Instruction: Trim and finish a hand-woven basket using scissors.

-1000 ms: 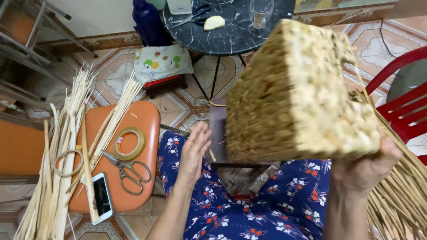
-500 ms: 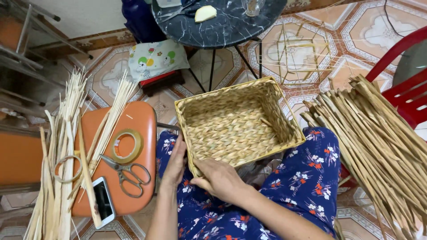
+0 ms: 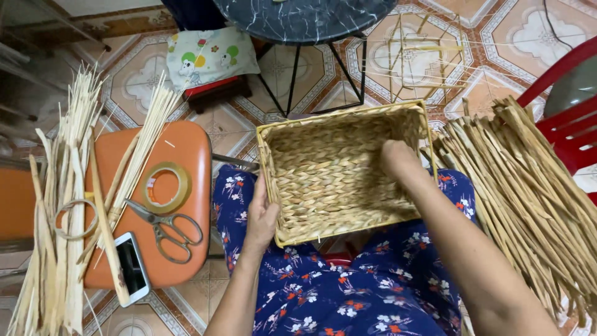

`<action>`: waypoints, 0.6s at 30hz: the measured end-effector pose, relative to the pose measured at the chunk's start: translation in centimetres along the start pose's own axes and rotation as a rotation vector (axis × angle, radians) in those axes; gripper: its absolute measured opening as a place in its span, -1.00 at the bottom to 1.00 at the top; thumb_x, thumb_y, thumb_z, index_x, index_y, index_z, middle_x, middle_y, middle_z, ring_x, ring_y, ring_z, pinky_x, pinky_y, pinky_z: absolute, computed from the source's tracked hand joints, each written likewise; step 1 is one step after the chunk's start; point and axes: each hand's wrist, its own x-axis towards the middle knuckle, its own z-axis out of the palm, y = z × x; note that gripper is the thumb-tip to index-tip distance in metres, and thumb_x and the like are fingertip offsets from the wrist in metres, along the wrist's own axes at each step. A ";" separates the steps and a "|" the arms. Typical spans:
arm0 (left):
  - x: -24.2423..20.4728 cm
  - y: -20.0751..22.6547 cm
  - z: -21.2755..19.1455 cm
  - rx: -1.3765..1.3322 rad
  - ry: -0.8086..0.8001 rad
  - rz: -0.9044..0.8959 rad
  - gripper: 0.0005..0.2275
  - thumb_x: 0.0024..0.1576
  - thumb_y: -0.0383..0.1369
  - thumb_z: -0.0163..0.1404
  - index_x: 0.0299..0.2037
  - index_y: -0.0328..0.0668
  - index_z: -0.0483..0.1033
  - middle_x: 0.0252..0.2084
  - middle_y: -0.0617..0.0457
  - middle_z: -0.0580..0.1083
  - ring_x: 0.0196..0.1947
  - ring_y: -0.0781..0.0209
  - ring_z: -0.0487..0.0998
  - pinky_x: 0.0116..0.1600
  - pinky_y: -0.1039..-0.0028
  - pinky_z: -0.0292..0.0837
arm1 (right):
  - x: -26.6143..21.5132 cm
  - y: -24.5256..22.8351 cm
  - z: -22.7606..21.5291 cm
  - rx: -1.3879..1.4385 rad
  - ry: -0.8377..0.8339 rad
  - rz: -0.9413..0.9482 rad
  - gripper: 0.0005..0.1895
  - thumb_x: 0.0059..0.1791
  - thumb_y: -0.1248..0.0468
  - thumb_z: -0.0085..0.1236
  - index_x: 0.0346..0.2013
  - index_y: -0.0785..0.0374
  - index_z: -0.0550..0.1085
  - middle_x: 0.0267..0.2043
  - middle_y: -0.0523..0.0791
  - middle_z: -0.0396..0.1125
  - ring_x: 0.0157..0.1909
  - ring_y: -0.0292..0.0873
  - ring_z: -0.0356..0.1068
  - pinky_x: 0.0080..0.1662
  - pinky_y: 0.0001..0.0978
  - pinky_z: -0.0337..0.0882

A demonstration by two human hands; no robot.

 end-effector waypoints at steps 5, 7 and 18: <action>0.1 -0.7 -0.3 0.124 0.007 0.094 -0.28 0.03 -0.67 -0.28 0.52 -0.39 -0.06 0.54 -0.14 0.08 0.50 0.16 0.11 0.49 0.49 -0.01 | 1.8 0.1 5.6 -0.385 0.009 0.117 -0.75 -0.03 0.34 0.04 -0.08 0.38 0.45 -0.17 0.18 0.42 -0.22 0.13 0.55 -0.29 -0.11 0.58; 0.7 -1.0 -0.7 0.095 0.013 0.077 -0.29 0.04 -0.67 -0.29 0.52 -0.39 -0.07 0.54 -0.14 0.09 0.49 0.16 0.13 0.48 0.49 0.01 | 2.1 0.4 5.4 -0.386 0.007 0.094 -0.76 0.01 0.32 0.00 -0.07 0.37 0.44 -0.19 0.15 0.43 -0.23 0.13 0.55 -0.30 -0.11 0.58; 2.0 -4.0 -2.7 0.007 -0.007 0.021 -0.31 0.08 -0.68 -0.29 0.52 -0.37 -0.06 0.50 -0.12 0.17 0.45 0.19 0.20 0.47 0.50 0.06 | -4.3 -2.8 -10.0 0.939 0.007 0.086 -0.93 0.04 0.40 0.16 -0.18 0.27 0.53 -0.22 -0.11 0.50 -0.24 -0.29 0.52 -0.15 -0.43 0.52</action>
